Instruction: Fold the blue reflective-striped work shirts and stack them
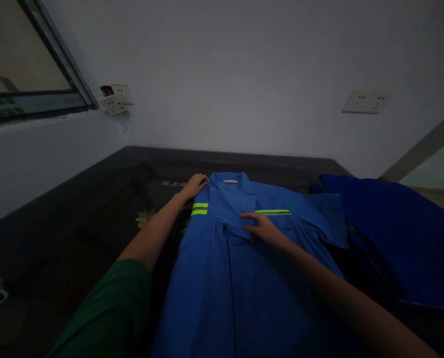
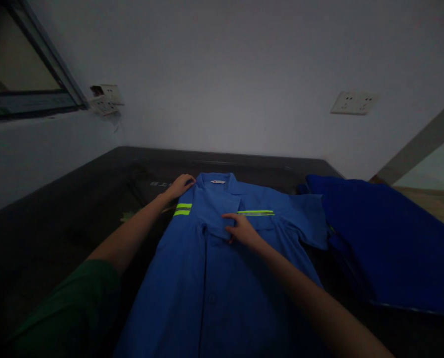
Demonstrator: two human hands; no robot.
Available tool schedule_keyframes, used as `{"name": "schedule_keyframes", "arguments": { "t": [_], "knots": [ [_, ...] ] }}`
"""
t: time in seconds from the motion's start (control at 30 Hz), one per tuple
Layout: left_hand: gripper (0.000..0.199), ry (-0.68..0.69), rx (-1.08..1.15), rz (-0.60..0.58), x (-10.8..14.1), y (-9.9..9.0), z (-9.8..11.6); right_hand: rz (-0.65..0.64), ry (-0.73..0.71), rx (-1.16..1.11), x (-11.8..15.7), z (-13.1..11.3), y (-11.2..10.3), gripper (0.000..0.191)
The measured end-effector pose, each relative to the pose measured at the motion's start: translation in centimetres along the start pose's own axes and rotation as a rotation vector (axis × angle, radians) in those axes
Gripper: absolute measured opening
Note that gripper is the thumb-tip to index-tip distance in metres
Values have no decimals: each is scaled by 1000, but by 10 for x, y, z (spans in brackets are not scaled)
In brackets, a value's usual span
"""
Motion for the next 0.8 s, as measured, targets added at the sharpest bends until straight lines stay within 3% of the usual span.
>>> {"name": "schedule_keyframes", "arguments": {
  "t": [0.17, 0.3, 0.4, 0.5, 0.63, 0.8],
  "knots": [
    [18, 16, 15, 16, 0, -6, 6, -3, -73, 132, 1, 9, 7, 48],
    [24, -68, -24, 119, 2, -15, 12, 152, -245, 378, 4, 9, 1, 40],
    [35, -156, -49, 260, 10, -39, 20, 296, -369, 528, 4, -4, -9, 30],
    [34, -221, -53, 317, 27, -74, 40, 381, -473, 606, -12, -34, -11, 20],
    [25, -286, 144, 285, 79, -119, 103, 373, -579, 723, -61, -88, 15, 20],
    [25, -349, 409, 314, 202, -149, 221, 250, -497, 818, -123, -118, 73, 32]
  ]
}}
Point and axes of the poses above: each hand's wrist, its own x-axis away from the middle knuckle, its own y-axis out of the palm, z = x × y, the point moved 4 cm from there along -x, towards the middle knuckle, and after that the axes turned 6 degrees about z, right-handed, at the moved point
